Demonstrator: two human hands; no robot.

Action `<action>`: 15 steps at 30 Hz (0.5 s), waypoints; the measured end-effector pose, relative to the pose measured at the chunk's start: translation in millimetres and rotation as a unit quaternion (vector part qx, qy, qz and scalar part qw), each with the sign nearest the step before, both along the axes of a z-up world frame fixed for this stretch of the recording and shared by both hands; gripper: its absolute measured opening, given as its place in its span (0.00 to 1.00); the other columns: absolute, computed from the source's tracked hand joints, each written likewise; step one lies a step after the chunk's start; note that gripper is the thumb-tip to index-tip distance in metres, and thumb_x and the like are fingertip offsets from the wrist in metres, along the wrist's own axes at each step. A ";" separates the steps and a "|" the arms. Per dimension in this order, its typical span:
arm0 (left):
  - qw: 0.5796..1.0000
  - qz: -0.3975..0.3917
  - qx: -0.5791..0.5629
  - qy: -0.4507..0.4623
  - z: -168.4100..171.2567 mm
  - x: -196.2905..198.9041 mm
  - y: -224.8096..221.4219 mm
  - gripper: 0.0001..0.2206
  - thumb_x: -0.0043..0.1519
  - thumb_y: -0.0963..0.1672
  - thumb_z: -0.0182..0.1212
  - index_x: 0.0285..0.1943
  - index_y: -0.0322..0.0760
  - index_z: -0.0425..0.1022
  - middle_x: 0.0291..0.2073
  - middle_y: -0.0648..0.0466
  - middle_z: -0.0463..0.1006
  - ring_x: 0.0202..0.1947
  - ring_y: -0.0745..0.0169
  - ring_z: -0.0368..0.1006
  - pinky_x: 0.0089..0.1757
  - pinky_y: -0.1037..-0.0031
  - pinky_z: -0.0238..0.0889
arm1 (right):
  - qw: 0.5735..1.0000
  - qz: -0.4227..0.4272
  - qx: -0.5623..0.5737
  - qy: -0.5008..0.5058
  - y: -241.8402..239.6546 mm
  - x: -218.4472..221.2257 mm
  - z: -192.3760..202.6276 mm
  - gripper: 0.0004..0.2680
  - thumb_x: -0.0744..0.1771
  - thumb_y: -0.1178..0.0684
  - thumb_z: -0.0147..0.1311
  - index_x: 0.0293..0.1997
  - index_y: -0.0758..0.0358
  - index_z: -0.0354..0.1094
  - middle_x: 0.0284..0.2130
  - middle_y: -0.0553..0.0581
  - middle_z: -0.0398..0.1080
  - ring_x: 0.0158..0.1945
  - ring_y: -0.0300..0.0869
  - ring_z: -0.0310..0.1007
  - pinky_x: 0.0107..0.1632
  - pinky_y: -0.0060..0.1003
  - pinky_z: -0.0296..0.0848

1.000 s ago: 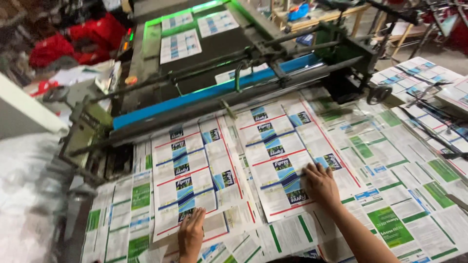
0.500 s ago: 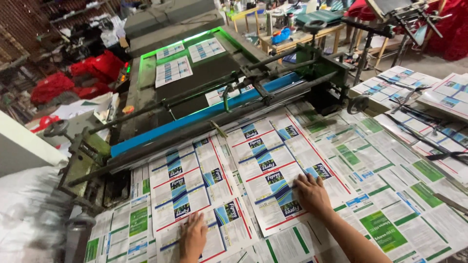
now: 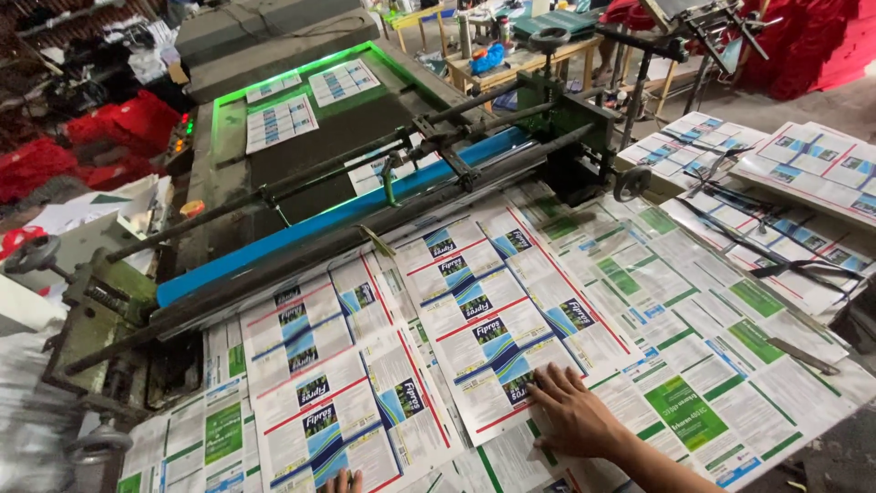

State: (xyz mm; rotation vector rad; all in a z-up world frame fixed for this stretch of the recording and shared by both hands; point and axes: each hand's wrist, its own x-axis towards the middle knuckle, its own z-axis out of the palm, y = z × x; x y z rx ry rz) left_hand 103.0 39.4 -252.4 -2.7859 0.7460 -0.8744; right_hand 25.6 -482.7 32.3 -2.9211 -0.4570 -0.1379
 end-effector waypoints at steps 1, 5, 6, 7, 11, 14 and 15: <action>1.000 0.002 0.004 0.004 -0.4 -5.8 2.2 0.19 0.52 0.57 0.46 0.51 0.59 0.63 0.50 0.47 0.64 0.46 0.34 0.59 0.40 0.42 0.50 | 1.000 0.004 -0.002 0.016 1.6 -6.3 6.6 0.26 0.66 0.38 0.57 0.68 0.60 0.57 0.72 0.68 0.50 0.75 0.65 0.44 0.73 0.63 0.41; 1.000 0.012 0.021 -0.002 10.5 4.3 12.8 0.19 0.53 0.57 0.46 0.50 0.57 0.63 0.48 0.48 0.63 0.45 0.37 0.58 0.39 0.45 0.49 | 0.998 0.020 -0.009 0.056 9.1 -14.9 34.9 0.31 0.65 0.34 0.59 0.70 0.63 0.53 0.72 0.71 0.47 0.75 0.66 0.41 0.72 0.63 0.40; 1.000 0.015 0.025 0.001 10.6 0.7 15.2 0.19 0.53 0.58 0.46 0.50 0.57 0.63 0.48 0.49 0.63 0.45 0.38 0.58 0.38 0.46 0.48 | 0.997 0.025 -0.011 0.070 7.1 -18.5 25.9 0.32 0.64 0.33 0.60 0.70 0.63 0.52 0.73 0.71 0.47 0.75 0.67 0.40 0.72 0.64 0.40; 0.999 0.018 0.029 0.003 10.3 -1.9 17.7 0.19 0.53 0.58 0.46 0.50 0.56 0.63 0.47 0.49 0.63 0.45 0.39 0.58 0.38 0.47 0.48 | 0.996 0.030 -0.013 0.083 5.0 -21.4 16.7 0.33 0.64 0.33 0.60 0.71 0.64 0.51 0.73 0.72 0.46 0.75 0.67 0.39 0.72 0.64 0.39; 0.998 0.036 0.040 0.030 -2.7 -42.4 23.2 0.19 0.54 0.58 0.45 0.49 0.55 0.62 0.46 0.50 0.63 0.44 0.42 0.57 0.37 0.50 0.46 | 0.986 0.055 -0.028 0.155 -1.9 -35.7 -26.0 0.39 0.62 0.30 0.63 0.73 0.66 0.47 0.73 0.74 0.43 0.75 0.69 0.36 0.72 0.64 0.38; 0.916 0.167 -0.141 0.336 103.4 -108.2 -18.0 0.32 0.58 0.59 0.62 0.66 0.42 0.73 0.67 0.44 0.68 0.72 0.37 0.57 0.68 0.47 0.48 | 0.993 0.062 -0.036 0.098 0.4 -50.6 -37.2 0.36 0.61 0.33 0.62 0.72 0.63 0.50 0.73 0.73 0.46 0.74 0.69 0.40 0.70 0.65 0.41; 0.911 0.178 -0.144 0.344 128.5 -118.4 -29.5 0.32 0.58 0.59 0.62 0.66 0.42 0.73 0.67 0.44 0.68 0.72 0.37 0.57 0.68 0.47 0.48 | 0.991 0.073 -0.038 0.109 1.1 -55.7 -42.1 0.36 0.61 0.33 0.62 0.72 0.63 0.50 0.73 0.73 0.46 0.74 0.69 0.40 0.70 0.65 0.41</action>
